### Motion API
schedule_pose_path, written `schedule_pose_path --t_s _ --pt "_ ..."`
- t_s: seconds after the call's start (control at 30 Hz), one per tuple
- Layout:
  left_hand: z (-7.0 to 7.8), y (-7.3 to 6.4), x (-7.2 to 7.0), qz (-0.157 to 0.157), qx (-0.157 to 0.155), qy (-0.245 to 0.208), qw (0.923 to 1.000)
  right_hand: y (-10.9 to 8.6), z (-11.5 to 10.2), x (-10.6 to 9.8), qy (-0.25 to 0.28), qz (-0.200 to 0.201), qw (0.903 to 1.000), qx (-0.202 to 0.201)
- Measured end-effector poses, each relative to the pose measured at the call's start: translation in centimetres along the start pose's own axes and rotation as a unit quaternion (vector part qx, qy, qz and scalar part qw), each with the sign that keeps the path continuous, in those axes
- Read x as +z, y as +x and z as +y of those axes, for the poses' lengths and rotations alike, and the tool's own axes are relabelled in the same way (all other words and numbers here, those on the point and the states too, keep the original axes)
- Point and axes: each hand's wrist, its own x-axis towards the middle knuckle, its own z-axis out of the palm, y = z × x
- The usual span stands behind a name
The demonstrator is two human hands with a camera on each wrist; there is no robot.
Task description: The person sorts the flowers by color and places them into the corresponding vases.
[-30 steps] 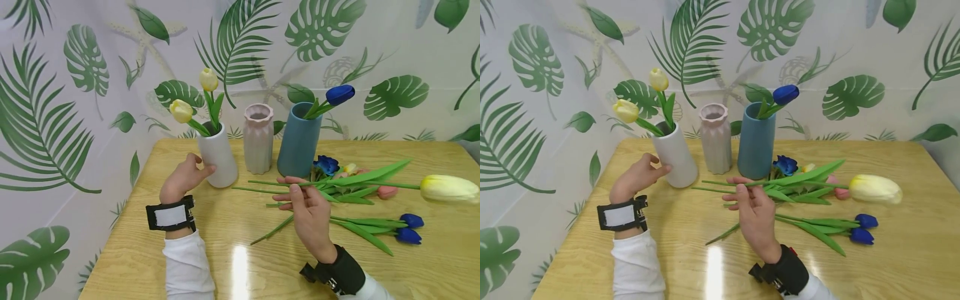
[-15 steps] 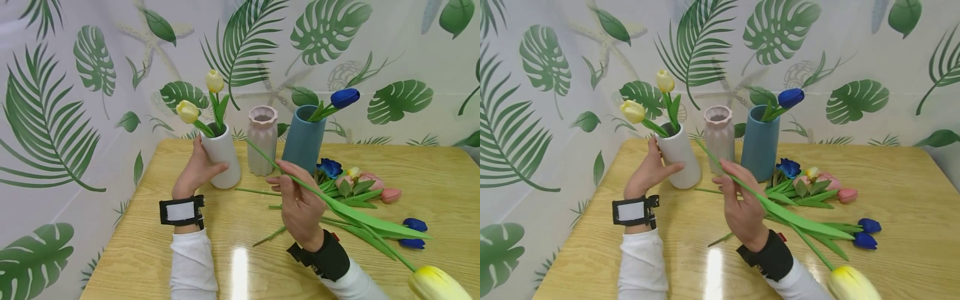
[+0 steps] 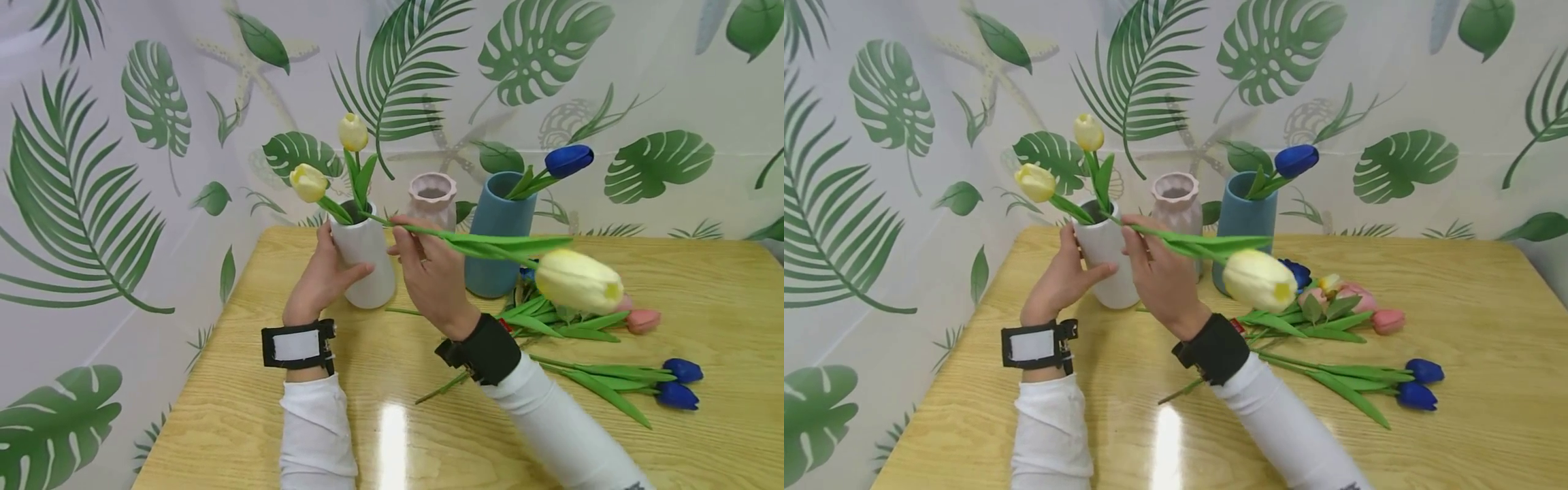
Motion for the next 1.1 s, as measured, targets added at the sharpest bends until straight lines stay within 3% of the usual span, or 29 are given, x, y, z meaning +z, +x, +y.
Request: schedule_pose_path --t_s 0.1,0.17,0.23,0.33,0.43,0.63,1.1 --pt "0.1 0.1 0.0 -0.001 0.001 0.003 1.0 1.5 0.2 0.8 -0.031 -0.024 0.9991 0.013" --pt "0.2 0.1 0.0 -0.001 0.002 0.01 0.9999 2.8 0.2 1.3 -0.067 -0.062 0.9949 0.041" --pt "0.2 0.1 0.0 -0.003 0.001 0.016 0.9999 4.1 0.3 1.9 -0.097 -0.126 0.9842 0.078" --pt "0.1 0.1 0.2 -0.008 -0.006 0.013 0.9999 5.8 0.5 2.3 -0.114 -0.22 0.9581 0.144" --pt "0.1 0.0 0.3 -0.015 -0.012 0.011 0.9998 6.3 0.8 2.1 -0.087 -0.257 0.9443 0.186" --pt "0.2 0.1 0.1 -0.007 0.001 0.022 0.9997 5.0 1.5 1.7 -0.029 -0.233 0.9555 0.179" --pt "0.2 -0.1 0.0 -0.015 -0.002 0.017 0.9997 3.3 2.3 1.7 -0.026 -0.184 0.9754 0.119"
